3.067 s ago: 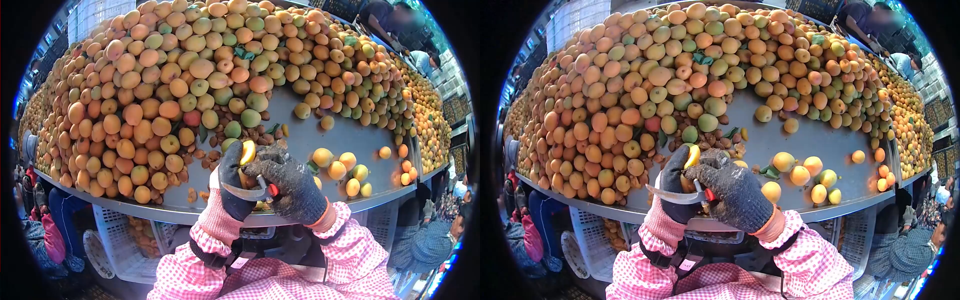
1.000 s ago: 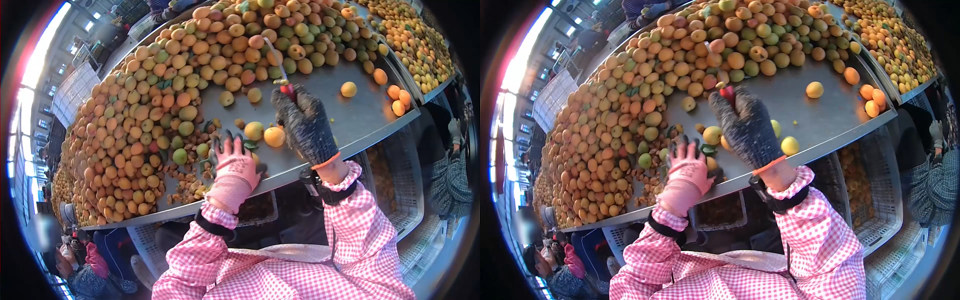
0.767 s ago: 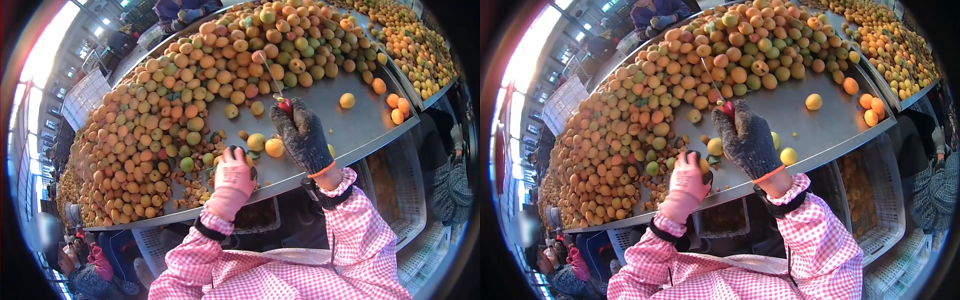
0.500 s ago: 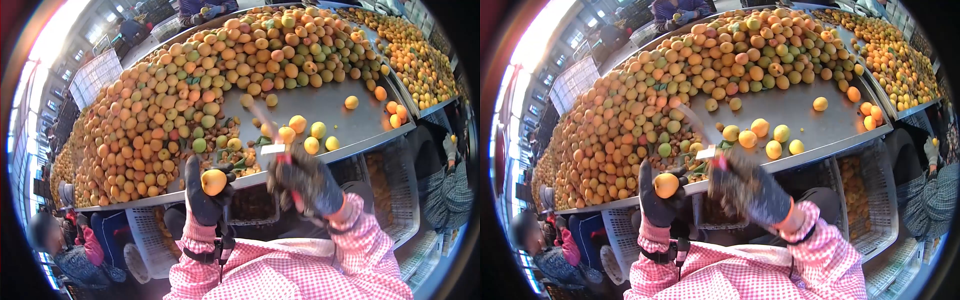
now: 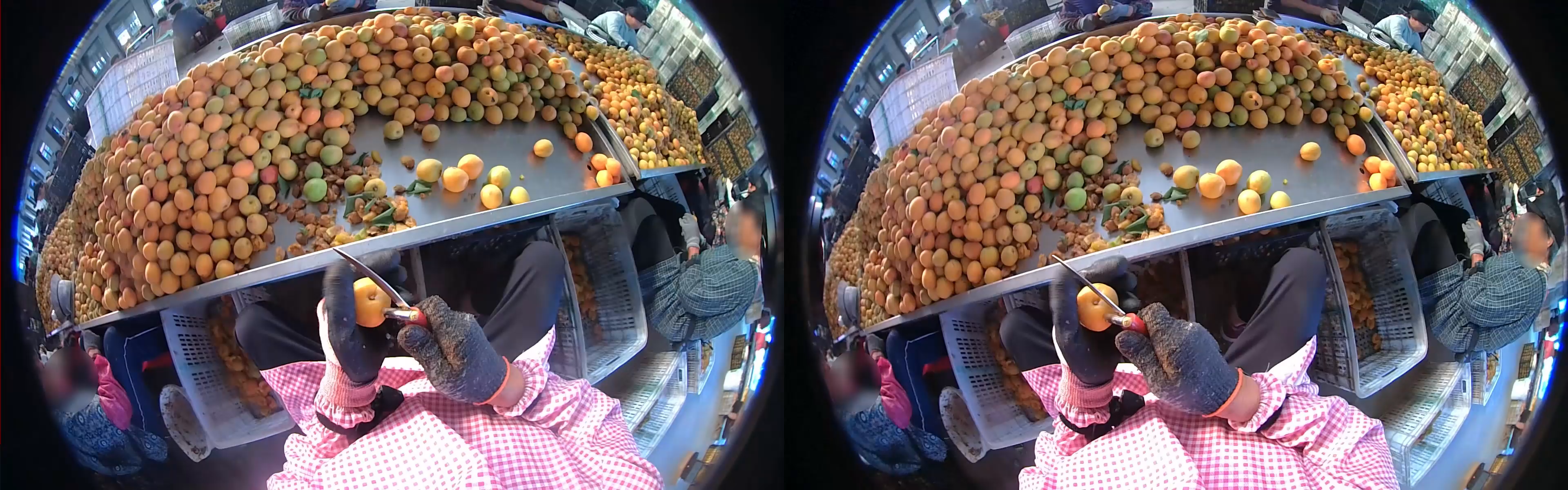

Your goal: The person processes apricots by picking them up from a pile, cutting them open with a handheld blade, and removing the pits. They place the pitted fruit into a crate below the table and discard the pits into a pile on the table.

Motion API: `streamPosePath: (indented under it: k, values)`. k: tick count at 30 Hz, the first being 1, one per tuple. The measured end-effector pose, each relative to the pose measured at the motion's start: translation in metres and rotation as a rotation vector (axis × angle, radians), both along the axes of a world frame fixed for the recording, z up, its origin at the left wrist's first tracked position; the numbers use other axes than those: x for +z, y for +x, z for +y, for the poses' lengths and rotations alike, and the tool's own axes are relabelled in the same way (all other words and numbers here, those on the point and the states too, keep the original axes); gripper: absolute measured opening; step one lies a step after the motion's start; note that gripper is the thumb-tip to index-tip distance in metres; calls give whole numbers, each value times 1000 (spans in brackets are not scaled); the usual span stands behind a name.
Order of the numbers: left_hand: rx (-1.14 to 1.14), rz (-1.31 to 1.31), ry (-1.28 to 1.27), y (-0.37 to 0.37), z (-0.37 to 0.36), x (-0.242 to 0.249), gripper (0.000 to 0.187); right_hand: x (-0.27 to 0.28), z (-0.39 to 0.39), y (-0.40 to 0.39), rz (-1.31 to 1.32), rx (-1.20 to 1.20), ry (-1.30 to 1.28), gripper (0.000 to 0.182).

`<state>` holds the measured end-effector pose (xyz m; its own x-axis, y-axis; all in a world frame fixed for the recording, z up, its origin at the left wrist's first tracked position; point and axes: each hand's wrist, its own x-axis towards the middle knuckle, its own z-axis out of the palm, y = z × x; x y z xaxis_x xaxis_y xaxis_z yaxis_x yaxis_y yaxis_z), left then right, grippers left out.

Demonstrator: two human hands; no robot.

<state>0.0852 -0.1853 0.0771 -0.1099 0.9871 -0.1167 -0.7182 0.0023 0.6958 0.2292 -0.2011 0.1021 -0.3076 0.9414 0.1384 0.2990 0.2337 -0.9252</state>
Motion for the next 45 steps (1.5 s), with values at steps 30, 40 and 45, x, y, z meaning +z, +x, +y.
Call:
streamPosePath:
  k: [30, 40, 45]
  values:
    - [357, 761, 121, 3, 5, 33, 42, -12, 18, -4, 603, 292, -465, 21]
    - [165, 189, 157, 26, 3, 49, 60, -14, -6, 11, 144, 7, 234, 30]
    - [195, 331, 213, 31, 1, 52, 67, -5, -9, 13, 6, -8, 112, 34]
